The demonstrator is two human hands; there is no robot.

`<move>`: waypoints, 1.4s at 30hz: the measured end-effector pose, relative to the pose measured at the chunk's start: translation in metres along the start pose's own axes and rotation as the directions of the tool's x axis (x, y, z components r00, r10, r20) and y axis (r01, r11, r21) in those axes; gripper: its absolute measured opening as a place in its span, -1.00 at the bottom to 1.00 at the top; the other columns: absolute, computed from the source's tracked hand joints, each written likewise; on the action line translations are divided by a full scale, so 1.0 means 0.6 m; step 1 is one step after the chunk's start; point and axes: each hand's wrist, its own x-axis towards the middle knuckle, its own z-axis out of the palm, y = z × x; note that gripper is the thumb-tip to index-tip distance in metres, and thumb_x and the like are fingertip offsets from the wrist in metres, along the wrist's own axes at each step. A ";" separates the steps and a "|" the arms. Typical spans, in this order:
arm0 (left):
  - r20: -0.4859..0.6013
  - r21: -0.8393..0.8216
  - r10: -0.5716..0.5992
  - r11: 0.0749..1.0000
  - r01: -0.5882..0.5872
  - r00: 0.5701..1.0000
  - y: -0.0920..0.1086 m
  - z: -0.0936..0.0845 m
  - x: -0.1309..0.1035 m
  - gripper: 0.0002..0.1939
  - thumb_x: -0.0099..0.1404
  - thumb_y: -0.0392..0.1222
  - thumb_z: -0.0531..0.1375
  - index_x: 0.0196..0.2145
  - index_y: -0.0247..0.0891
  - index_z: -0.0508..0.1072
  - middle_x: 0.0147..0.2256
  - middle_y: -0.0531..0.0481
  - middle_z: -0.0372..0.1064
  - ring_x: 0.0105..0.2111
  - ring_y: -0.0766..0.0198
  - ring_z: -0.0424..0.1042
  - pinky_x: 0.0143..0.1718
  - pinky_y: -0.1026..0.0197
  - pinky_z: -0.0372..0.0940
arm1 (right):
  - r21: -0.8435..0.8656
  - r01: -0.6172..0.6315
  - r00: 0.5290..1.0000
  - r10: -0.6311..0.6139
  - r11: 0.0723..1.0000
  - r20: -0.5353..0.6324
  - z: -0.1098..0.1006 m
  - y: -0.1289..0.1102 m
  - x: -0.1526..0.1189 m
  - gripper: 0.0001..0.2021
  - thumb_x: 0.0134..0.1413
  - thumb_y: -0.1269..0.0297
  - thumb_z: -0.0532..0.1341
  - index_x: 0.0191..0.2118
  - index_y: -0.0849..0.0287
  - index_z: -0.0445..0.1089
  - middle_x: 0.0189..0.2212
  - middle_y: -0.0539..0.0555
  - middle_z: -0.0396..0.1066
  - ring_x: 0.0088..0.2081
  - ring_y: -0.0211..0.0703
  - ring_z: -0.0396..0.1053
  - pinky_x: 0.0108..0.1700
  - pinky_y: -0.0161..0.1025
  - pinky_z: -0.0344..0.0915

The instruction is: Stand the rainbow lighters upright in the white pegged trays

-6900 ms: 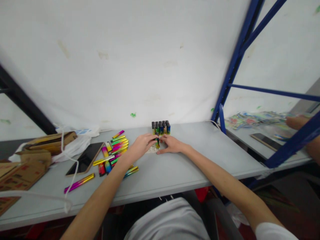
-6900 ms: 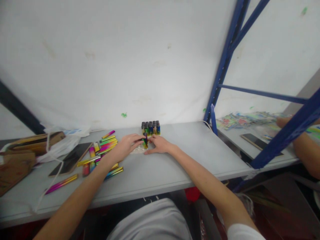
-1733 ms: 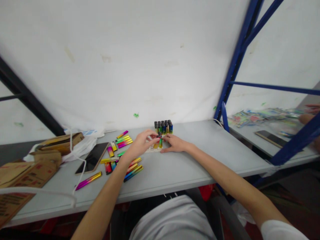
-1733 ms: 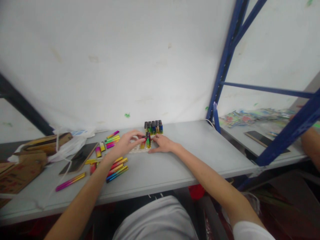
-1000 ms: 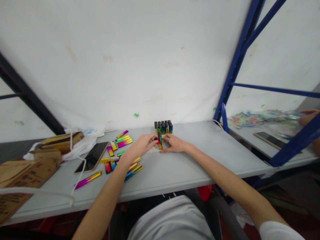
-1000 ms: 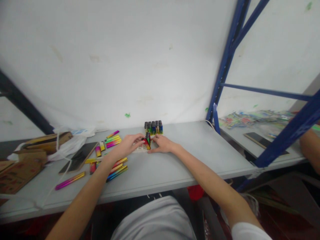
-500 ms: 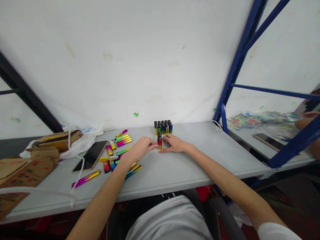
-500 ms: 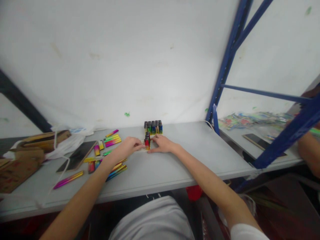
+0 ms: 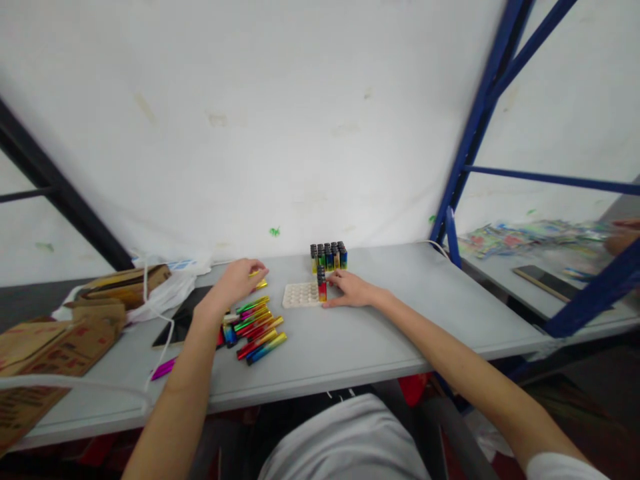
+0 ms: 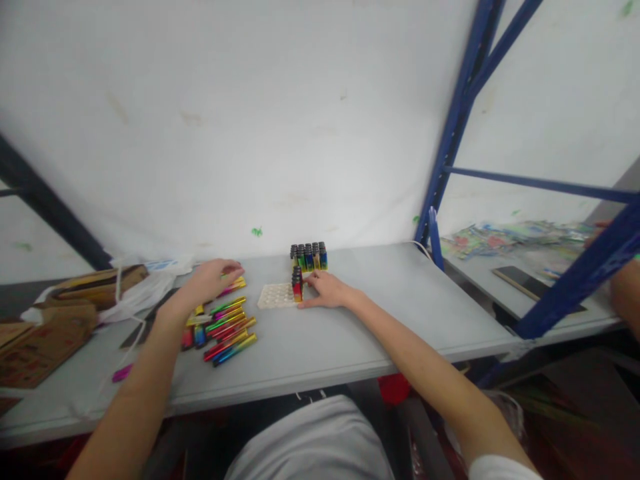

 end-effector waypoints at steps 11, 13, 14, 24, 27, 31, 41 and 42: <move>0.075 0.266 -0.326 0.917 0.297 0.942 -0.095 0.053 0.075 -0.62 0.27 -0.20 0.11 -0.04 -0.38 0.57 -0.05 -0.41 0.58 0.00 -0.13 0.55 -0.03 0.05 0.36 | -0.007 -0.007 1.000 0.007 1.000 -0.014 0.003 -0.001 0.002 -0.27 0.09 -0.25 0.39 0.12 0.32 0.45 -0.07 0.28 0.43 -0.07 0.13 0.42 0.05 -0.02 0.39; 0.029 0.244 -0.302 0.927 0.286 0.953 -0.097 0.053 0.071 -0.62 0.26 -0.22 0.14 -0.02 -0.36 0.55 -0.06 -0.37 0.59 0.00 -0.10 0.55 -0.03 0.08 0.36 | -0.004 -0.013 1.000 0.013 1.000 -0.022 0.005 -0.001 0.002 -0.25 0.08 -0.26 0.39 0.14 0.32 0.43 -0.06 0.28 0.43 -0.06 0.13 0.43 0.06 -0.01 0.38; 0.006 0.231 -0.275 0.936 0.266 0.961 -0.097 0.051 0.069 -0.64 0.25 -0.22 0.16 -0.04 -0.36 0.56 -0.08 -0.35 0.60 0.00 -0.09 0.54 -0.01 0.09 0.36 | -0.003 -0.014 1.000 0.014 1.000 -0.020 0.005 -0.001 0.003 -0.24 0.08 -0.26 0.39 0.14 0.32 0.43 -0.06 0.28 0.43 -0.05 0.14 0.43 0.06 -0.01 0.38; -0.136 -0.502 -0.164 0.862 0.075 0.977 0.003 -0.015 0.011 -0.39 0.34 0.17 0.15 0.21 -0.22 0.35 -0.35 -0.02 0.51 -0.52 0.23 0.46 -0.42 0.22 0.35 | 0.013 -0.017 1.000 0.018 1.000 -0.013 0.001 -0.004 0.000 -0.27 0.08 -0.26 0.39 0.12 0.31 0.43 -0.07 0.27 0.44 -0.06 0.12 0.43 0.03 -0.03 0.38; -0.104 -0.639 -0.093 0.769 0.005 0.990 0.050 -0.032 -0.007 -0.37 0.24 0.24 0.26 0.09 -0.27 0.45 -0.53 0.09 0.35 -0.58 0.29 0.32 -0.51 0.26 0.24 | 0.011 -0.062 0.998 0.062 0.998 -0.020 0.001 -0.013 0.002 -0.25 0.07 -0.33 0.35 0.10 0.29 0.44 -0.08 0.26 0.45 -0.08 0.13 0.45 0.00 -0.05 0.39; -0.019 -0.805 -0.047 0.593 0.013 0.999 0.099 -0.022 -0.015 -0.48 0.20 0.17 0.33 -0.05 -0.26 0.47 -0.46 0.02 0.45 -0.49 0.26 0.41 -0.41 0.21 0.33 | -0.041 -0.159 0.986 0.156 0.986 -0.061 0.005 -0.029 0.008 -0.18 -0.07 -0.41 0.38 0.06 0.26 0.45 -0.11 0.25 0.44 -0.12 0.14 0.46 -0.05 -0.04 0.40; 0.028 -0.825 0.066 0.565 -0.014 0.997 0.146 0.030 -0.034 -0.52 0.22 0.12 0.37 -0.06 -0.30 0.53 -0.56 0.10 0.34 -0.57 0.33 0.28 -0.46 0.25 0.27 | 0.048 -0.023 0.999 0.024 0.999 -0.028 -0.006 -0.004 -0.004 -0.29 -0.05 -0.24 0.47 0.02 0.28 0.44 -0.09 0.25 0.47 -0.06 0.14 0.44 0.04 -0.01 0.40; 0.004 -0.822 0.061 0.569 -0.031 0.998 0.148 0.032 -0.033 -0.54 0.19 0.13 0.39 -0.15 -0.30 0.54 -0.52 0.06 0.38 -0.54 0.32 0.31 -0.43 0.24 0.29 | 0.049 -0.016 1.000 0.017 0.999 -0.025 -0.006 -0.002 -0.005 -0.29 -0.05 -0.23 0.47 0.01 0.28 0.44 -0.10 0.25 0.47 -0.06 0.15 0.44 0.04 0.00 0.40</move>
